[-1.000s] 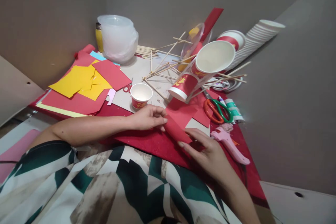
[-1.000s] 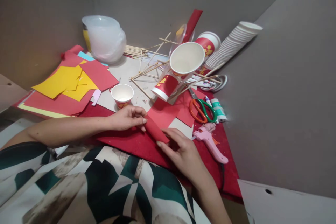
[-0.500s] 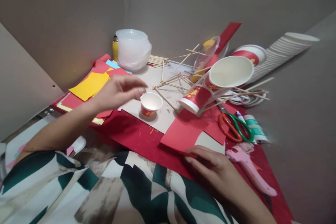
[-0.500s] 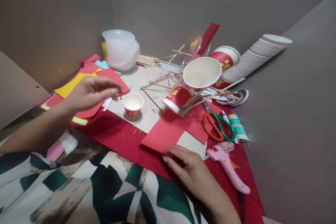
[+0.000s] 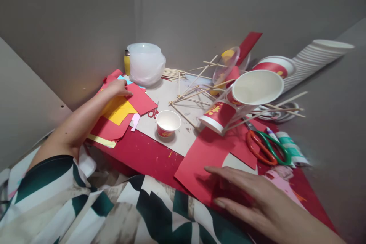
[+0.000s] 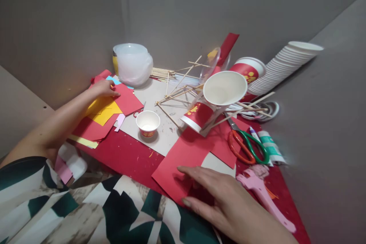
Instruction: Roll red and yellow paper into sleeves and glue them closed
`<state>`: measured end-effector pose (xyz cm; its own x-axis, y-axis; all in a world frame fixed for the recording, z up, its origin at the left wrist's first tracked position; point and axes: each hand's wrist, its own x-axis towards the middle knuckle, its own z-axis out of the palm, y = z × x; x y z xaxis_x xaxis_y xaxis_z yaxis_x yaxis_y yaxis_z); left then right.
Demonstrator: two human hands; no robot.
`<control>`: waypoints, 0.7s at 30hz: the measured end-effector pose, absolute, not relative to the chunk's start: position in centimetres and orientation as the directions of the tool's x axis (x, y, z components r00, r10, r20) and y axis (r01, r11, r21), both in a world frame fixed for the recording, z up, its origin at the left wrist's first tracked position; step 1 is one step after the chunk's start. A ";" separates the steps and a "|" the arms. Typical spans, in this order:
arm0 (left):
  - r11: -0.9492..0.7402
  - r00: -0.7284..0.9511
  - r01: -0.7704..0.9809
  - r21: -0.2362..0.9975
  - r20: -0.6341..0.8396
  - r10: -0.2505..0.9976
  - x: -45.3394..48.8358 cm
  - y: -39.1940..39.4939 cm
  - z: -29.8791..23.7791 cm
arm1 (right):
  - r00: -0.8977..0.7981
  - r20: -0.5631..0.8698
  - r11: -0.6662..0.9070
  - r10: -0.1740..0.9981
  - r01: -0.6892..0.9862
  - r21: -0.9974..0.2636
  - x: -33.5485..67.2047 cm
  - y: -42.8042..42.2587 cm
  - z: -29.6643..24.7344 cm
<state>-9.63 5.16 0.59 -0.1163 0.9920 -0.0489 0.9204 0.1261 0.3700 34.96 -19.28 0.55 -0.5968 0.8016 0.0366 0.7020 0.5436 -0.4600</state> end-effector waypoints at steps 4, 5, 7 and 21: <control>0.130 -0.114 0.938 0.320 -0.067 0.991 -10.0 5.7 0.1 | -0.590 0.087 0.555 0.803 0.687 -0.469 33.8 -17.6 0.5; 0.138 -0.119 0.944 0.301 -0.080 0.990 -10.1 5.8 0.1 | -0.598 0.086 0.558 0.797 0.674 -0.484 33.5 -17.3 0.4; 0.147 -0.120 0.948 0.283 -0.110 0.987 -10.3 5.9 0.2 | -0.607 0.083 0.557 0.790 0.655 -0.510 33.1 -16.8 -0.1; 0.130 -0.081 0.693 0.709 -0.102 0.991 -9.1 3.8 3.5 | -0.510 0.126 0.480 0.851 0.659 -0.579 33.5 -16.5 -1.3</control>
